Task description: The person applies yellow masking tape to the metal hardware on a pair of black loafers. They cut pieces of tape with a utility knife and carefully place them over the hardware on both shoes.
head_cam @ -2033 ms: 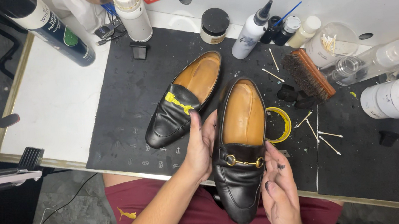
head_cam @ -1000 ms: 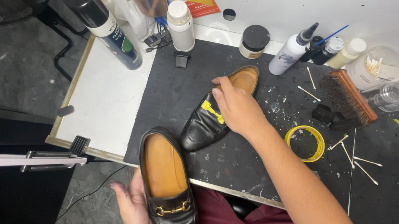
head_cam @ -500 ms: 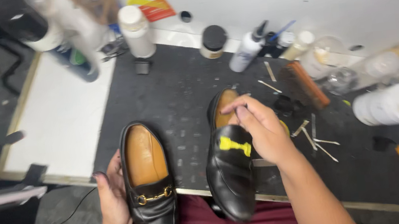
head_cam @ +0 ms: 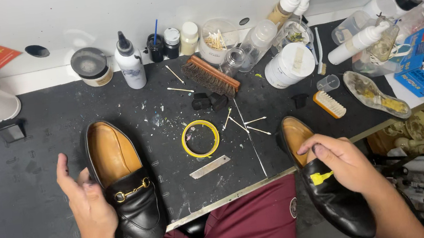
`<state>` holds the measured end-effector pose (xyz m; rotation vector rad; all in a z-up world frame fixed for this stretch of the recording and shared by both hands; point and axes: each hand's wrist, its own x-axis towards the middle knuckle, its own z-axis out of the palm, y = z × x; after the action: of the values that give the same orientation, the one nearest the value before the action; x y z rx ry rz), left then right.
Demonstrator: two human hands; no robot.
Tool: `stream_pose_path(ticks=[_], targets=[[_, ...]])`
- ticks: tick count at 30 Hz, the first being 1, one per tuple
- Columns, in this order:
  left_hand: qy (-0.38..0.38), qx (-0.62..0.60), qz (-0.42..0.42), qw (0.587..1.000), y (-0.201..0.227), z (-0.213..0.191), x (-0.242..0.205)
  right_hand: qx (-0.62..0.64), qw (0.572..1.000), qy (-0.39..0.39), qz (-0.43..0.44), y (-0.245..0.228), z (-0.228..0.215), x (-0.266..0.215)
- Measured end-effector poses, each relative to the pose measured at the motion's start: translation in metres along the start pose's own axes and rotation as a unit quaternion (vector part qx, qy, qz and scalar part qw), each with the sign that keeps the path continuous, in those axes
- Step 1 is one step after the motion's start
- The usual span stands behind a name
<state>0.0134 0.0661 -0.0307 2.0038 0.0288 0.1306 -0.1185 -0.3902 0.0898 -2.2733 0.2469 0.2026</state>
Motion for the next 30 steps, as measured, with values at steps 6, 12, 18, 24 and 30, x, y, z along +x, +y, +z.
stream_pose_path(ticks=[6,12,18,24,30], targets=[[0.047,-0.001,0.011,0.999,-0.005,0.001,-0.006,-0.086,0.996,-0.034,0.004,0.03,-0.025,0.025],[0.088,-0.144,0.009,0.986,-0.011,-0.002,-0.029,-0.187,0.974,-0.065,-0.112,0.082,-0.045,0.081],[0.137,-0.018,0.115,0.984,0.014,-0.006,-0.057,-0.268,0.955,-0.029,-0.127,0.17,-0.037,0.11],[0.083,0.049,0.214,0.972,0.033,-0.011,-0.057,-0.175,0.928,0.199,-0.262,0.13,0.033,0.062],[-0.002,-0.366,0.134,0.921,0.037,-0.014,-0.06,-0.131,0.934,0.075,-0.325,-0.013,0.152,0.051]])
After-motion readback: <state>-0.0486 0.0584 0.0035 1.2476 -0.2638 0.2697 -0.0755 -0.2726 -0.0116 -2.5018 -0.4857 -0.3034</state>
